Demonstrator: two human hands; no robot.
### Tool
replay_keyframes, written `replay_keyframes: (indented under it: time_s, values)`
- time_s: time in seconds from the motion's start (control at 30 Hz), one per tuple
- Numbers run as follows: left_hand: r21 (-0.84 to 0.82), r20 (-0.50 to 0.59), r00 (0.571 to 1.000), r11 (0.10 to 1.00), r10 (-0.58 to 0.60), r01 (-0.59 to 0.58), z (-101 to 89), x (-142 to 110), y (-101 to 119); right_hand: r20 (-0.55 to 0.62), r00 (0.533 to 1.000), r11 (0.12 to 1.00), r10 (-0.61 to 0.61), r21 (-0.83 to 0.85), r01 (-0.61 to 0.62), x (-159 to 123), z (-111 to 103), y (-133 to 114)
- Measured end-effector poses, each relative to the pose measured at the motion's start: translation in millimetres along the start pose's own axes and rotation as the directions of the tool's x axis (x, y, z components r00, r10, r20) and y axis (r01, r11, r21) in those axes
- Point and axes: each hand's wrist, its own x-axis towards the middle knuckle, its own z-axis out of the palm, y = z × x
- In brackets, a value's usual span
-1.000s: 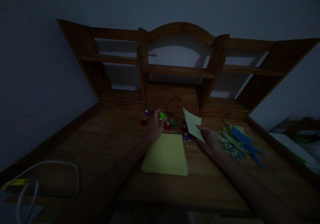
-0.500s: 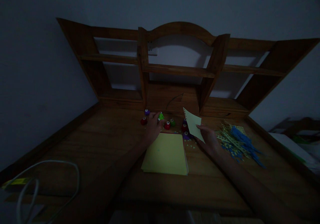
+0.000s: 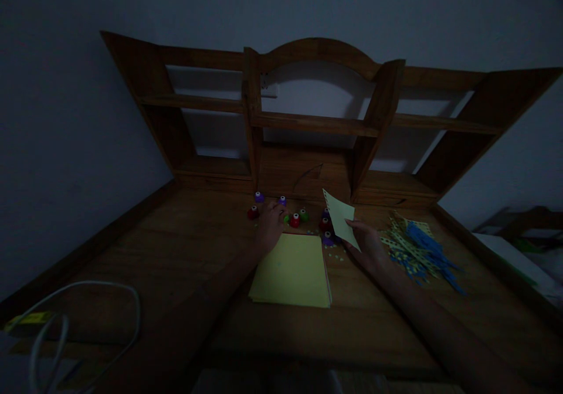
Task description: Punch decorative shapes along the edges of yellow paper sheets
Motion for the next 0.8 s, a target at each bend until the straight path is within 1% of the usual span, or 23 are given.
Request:
replay_keyframes:
  time_s: [0.07, 0.23, 0.3, 0.33, 0.37, 0.4, 0.43, 0.47, 0.5, 0.53, 0.57, 0.6, 0.63, 0.73, 0.77, 0.8]
  values:
    - [-0.015, -0.042, 0.999, 1.0, -0.01, 0.009, -2.6, 1, 3, -0.006, 1.0, 1.0, 0.0, -0.025, 0.0, -1, 0, 0]
    - [-0.158, -0.226, 0.974, 0.987, -0.003, -0.034, -9.8, 4, 17, -0.006, 0.999, 0.992, -0.039, -0.124, 0.038, -1, 1, 1]
    - [-0.211, -0.245, 0.97, 0.977, -0.011, -0.042, -12.1, 4, 24, -0.006, 0.997, 0.986, -0.079, -0.147, 0.077, 0, 0, 3]
    - [-0.243, -0.236, 0.971, 0.969, -0.025, -0.034, -12.9, 3, 28, -0.008, 0.994, 0.982, -0.107, -0.159, 0.105, 0, 0, 4]
    - [-0.29, -0.21, 0.977, 0.957, -0.047, -0.016, -13.5, 2, 31, -0.018, 0.99, 0.975, -0.141, -0.175, 0.136, 1, -1, 5]
    - [-0.358, -0.16, 0.984, 0.934, -0.075, 0.013, -13.8, 1, 33, -0.038, 0.983, 0.966, -0.179, -0.198, 0.168, 0, -1, 6]
    - [-0.448, -0.083, 0.991, 0.892, -0.104, 0.056, -13.9, 0, 34, -0.066, 0.974, 0.953, -0.217, -0.23, 0.197, 0, -1, 6]
    - [-0.548, 0.016, 0.992, 0.829, -0.127, 0.115, -13.7, 0, 35, -0.094, 0.962, 0.938, -0.255, -0.265, 0.223, -1, 0, 7]
    - [-0.639, 0.13, 0.982, 0.746, -0.136, 0.187, -13.4, -1, 36, -0.113, 0.951, 0.922, -0.288, -0.301, 0.243, -3, 1, 8]
    - [-0.705, 0.244, 0.961, 0.657, -0.128, 0.266, -13.0, -1, 36, -0.12, 0.943, 0.907, -0.31, -0.335, 0.255, -4, 2, 8]
    - [-0.738, 0.342, 0.934, 0.585, -0.107, 0.337, -12.6, -1, 36, -0.113, 0.941, 0.893, -0.321, -0.366, 0.261, -6, 3, 9]
    - [-0.742, 0.418, 0.905, 0.546, -0.077, 0.389, -12.3, -2, 36, -0.097, 0.942, 0.882, -0.322, -0.393, 0.261, -8, 5, 9]
    - [-0.73, 0.473, 0.88, 0.54, -0.044, 0.42, -12.2, -3, 35, -0.076, 0.945, 0.872, -0.319, -0.415, 0.261, -10, 7, 10]
    - [-0.666, 0.572, 0.818, 0.619, 0.064, 0.418, -13.0, -6, 35, -0.025, 0.944, 0.842, -0.329, -0.461, 0.281, -14, 13, 8]
    - [-0.651, 0.589, 0.803, 0.64, 0.086, 0.409, -13.4, -6, 34, -0.017, 0.936, 0.826, -0.352, -0.476, 0.302, -15, 15, 5]
    - [-0.644, 0.593, 0.8, 0.65, 0.09, 0.404, -13.8, -5, 34, -0.012, 0.92, 0.802, -0.391, -0.496, 0.334, -15, 16, 2]
